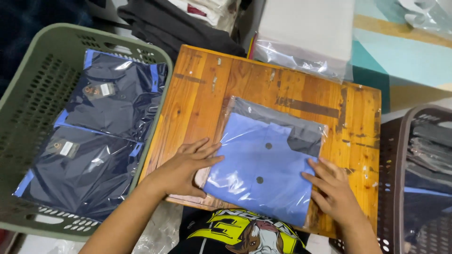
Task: The person folds two shirts on a wooden table and places each one into an individual clear plastic bag.
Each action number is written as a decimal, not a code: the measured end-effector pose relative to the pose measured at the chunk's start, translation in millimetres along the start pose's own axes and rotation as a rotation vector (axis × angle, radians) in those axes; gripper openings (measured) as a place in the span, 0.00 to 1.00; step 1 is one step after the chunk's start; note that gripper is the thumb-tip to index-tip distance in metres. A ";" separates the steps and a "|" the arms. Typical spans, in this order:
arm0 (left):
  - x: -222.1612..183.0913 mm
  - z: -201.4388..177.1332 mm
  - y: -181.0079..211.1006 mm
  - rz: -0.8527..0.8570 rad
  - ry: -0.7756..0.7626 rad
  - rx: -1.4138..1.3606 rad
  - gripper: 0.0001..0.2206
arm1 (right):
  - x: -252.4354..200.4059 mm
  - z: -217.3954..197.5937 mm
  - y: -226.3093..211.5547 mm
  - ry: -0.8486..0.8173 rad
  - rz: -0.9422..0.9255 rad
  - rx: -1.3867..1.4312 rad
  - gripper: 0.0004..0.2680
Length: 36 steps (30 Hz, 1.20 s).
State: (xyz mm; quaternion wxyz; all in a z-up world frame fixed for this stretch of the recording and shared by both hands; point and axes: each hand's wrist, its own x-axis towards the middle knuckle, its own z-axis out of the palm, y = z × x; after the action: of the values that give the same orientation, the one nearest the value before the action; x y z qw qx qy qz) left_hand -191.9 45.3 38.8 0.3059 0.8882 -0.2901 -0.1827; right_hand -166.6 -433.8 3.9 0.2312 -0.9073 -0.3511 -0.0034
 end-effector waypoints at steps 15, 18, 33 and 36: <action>-17.9 19.0 27.7 0.103 0.469 -0.220 0.25 | 94.9 -5.3 21.6 0.525 -0.360 0.186 0.13; -22.1 12.9 27.0 0.012 0.682 -0.602 0.17 | 113.4 -7.8 48.6 -0.108 0.839 -0.914 0.09; 0.6 8.1 -2.6 -0.205 1.232 -1.250 0.25 | 262.7 -46.4 -112.9 -0.076 0.732 0.211 0.18; -11.0 -9.2 0.3 -0.606 0.974 -0.872 0.29 | 270.8 -7.1 -81.3 0.014 0.409 0.555 0.15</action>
State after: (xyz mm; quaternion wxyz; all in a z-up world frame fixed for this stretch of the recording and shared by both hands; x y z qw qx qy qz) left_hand -195.8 56.0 47.4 0.6632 0.7074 0.2377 0.0580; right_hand -13.5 -212.1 89.9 0.4674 -0.8614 -0.1480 0.1324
